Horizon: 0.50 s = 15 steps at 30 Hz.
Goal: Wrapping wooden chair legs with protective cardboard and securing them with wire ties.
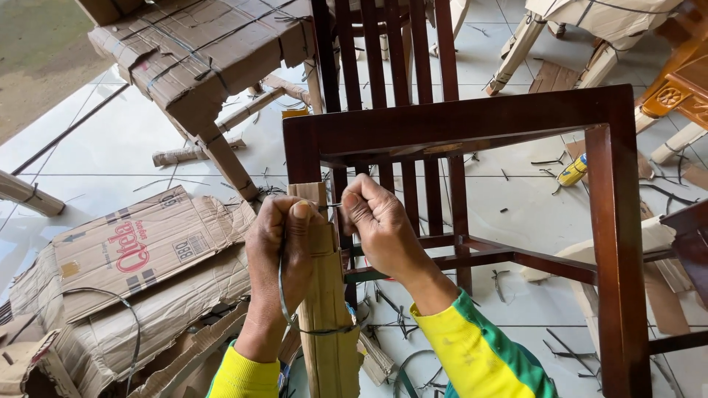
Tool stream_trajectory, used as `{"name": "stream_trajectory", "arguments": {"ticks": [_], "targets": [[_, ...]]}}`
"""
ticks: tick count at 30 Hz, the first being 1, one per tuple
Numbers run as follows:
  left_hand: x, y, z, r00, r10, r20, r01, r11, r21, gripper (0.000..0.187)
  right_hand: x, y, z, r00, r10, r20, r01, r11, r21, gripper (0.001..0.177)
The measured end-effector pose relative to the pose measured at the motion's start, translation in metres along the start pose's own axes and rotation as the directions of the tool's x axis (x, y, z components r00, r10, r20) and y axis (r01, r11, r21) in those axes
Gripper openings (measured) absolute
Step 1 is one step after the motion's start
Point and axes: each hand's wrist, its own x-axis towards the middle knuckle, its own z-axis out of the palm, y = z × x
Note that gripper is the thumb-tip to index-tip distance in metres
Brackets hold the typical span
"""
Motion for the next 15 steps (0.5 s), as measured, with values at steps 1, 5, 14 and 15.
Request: {"name": "stream_trajectory", "arguments": {"ticks": [1, 5, 14, 15], "targets": [[-0.001, 0.0, 0.001, 1.0, -0.002, -0.003, 0.002, 1.0, 0.001, 0.026, -0.002, -0.002, 0.004, 1.0, 0.001, 0.004, -0.001, 1.0, 0.0, 0.028], [0.001, 0.001, -0.001, 1.0, 0.008, -0.012, -0.008, 1.0, 0.02, 0.027, -0.003, -0.009, 0.009, 1.0, -0.016, 0.012, 0.015, 0.997, 0.071, 0.028], [0.005, 0.005, -0.004, 0.998, -0.046, 0.051, 0.056, 0.972, -0.227, 0.024, 0.0, -0.005, 0.018, 0.989, -0.105, -0.102, 0.126, 0.966, 0.226, 0.027], [0.005, 0.005, -0.004, 0.998, -0.038, 0.058, 0.052, 0.968, -0.244, 0.023, 0.001, -0.001, 0.02, 0.992, -0.05, -0.119, 0.085, 0.949, 0.303, 0.027]]}}
